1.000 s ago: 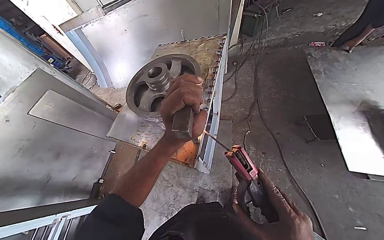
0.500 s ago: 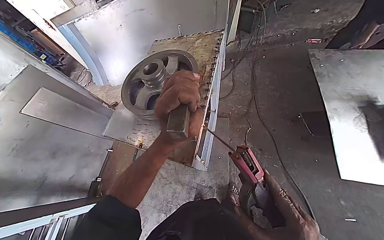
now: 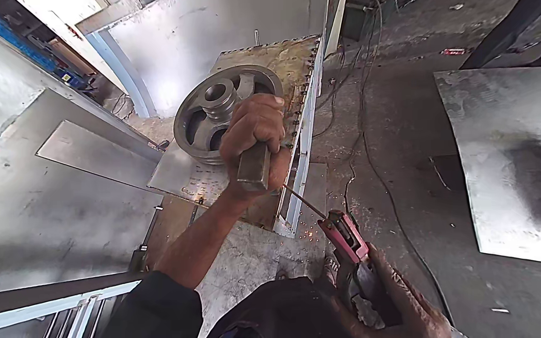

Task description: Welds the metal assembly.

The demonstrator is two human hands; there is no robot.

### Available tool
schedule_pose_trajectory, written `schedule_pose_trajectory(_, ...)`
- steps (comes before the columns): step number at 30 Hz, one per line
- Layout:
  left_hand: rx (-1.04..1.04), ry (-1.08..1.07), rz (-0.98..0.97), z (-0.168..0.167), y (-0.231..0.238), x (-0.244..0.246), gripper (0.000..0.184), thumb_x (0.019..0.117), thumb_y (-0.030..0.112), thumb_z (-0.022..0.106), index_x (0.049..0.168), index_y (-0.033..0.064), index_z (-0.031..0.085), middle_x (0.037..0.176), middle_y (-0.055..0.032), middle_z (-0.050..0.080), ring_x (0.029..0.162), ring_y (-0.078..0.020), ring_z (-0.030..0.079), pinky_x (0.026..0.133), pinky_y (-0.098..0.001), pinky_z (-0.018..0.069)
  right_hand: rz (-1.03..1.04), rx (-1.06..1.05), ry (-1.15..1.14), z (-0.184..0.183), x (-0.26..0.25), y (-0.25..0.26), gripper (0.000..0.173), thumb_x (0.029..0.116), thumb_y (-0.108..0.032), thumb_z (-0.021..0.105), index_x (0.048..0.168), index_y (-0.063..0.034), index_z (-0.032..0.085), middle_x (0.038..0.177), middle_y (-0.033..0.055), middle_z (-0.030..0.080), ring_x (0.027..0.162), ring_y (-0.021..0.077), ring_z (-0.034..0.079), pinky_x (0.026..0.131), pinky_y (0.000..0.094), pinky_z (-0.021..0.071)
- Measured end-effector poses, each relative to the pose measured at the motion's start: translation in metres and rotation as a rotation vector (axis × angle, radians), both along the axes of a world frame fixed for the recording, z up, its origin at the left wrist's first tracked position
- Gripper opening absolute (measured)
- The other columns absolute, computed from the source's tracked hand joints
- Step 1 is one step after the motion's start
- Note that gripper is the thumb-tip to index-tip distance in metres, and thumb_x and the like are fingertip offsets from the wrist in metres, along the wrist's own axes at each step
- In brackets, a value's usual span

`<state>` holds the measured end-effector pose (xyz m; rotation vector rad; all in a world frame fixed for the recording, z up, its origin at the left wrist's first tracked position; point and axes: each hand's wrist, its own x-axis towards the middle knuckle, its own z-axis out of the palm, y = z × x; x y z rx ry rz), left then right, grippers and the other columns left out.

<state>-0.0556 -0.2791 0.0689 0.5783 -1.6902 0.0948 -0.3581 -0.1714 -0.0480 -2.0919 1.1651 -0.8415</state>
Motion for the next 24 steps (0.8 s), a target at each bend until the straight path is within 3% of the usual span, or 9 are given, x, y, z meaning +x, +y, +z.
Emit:
schedule_pose_trajectory(5,0.017,0.04,0.03,0.0018,0.0025,-0.0059,0.011,0.08,0.008,0.064,0.079,0.0094,0.052,0.086,-0.0071,0.059,0.104,-0.0252,0.061,0.102,-0.0438,0.0481,0.009,0.008,-0.004,-0.001,-0.0008,-0.001,0.099,0.071,-0.054,0.086,0.143,0.007,0.054,0.118,0.0251,0.07,0.097,0.0236,0.071,0.086,0.0361,0.0575)
schedule_pose_trajectory(8,-0.007,0.052,0.026,0.0039,0.0008,-0.0037,0.02,0.0919,0.021,0.063,0.077,0.0102,0.055,0.082,-0.0051,0.06,0.101,-0.0221,0.062,0.102,-0.0406,0.049,0.012,-0.009,-0.007,-0.004,-0.0019,-0.0005,0.098,0.0718,-0.056,0.084,0.142,0.0061,0.055,0.119,0.0232,0.071,0.099,0.0232,0.072,0.087,0.0375,0.058)
schedule_pose_trajectory(11,0.032,0.076,-0.025,0.0055,0.0042,-0.0022,0.025,0.0922,0.029,0.067,0.078,0.0107,0.055,0.083,-0.0043,0.06,0.103,-0.0219,0.062,0.101,-0.0396,0.0496,0.035,-0.006,0.0,-0.003,-0.0026,0.0005,0.098,0.074,-0.056,0.082,0.143,0.0077,0.053,0.12,0.0244,0.07,0.099,0.0249,0.072,0.087,0.039,0.058)
schedule_pose_trajectory(15,0.025,0.076,-0.021,0.0015,0.0044,-0.0053,0.015,0.0892,0.019,0.063,0.081,0.0089,0.056,0.086,-0.007,0.059,0.103,-0.0239,0.06,0.101,-0.0417,0.0482,0.038,0.011,-0.002,-0.003,-0.0026,0.0006,0.098,0.0733,-0.055,0.084,0.143,0.0069,0.053,0.117,0.0246,0.071,0.095,0.0251,0.072,0.085,0.04,0.0589)
schedule_pose_trajectory(20,0.014,0.1,0.001,0.0052,0.0054,-0.0082,0.023,0.0946,0.024,0.06,0.077,0.0101,0.054,0.082,-0.0051,0.059,0.1,-0.0217,0.062,0.099,-0.0392,0.0497,0.013,0.024,-0.003,0.0037,0.0021,0.0002,0.092,0.0755,-0.052,0.083,0.136,0.0117,0.057,0.115,0.0265,0.071,0.097,0.0316,0.072,0.087,0.0444,0.058)
schedule_pose_trajectory(24,-0.006,0.015,0.049,0.0008,0.0041,-0.0039,0.012,0.0823,0.011,0.065,0.078,0.0086,0.053,0.086,-0.0082,0.06,0.102,-0.0249,0.062,0.101,-0.0436,0.0496,0.011,-0.019,-0.024,-0.0029,-0.0063,-0.0024,0.102,0.0705,-0.059,0.084,0.142,0.0074,0.054,0.117,0.0247,0.071,0.098,0.0224,0.071,0.088,0.0365,0.0571)
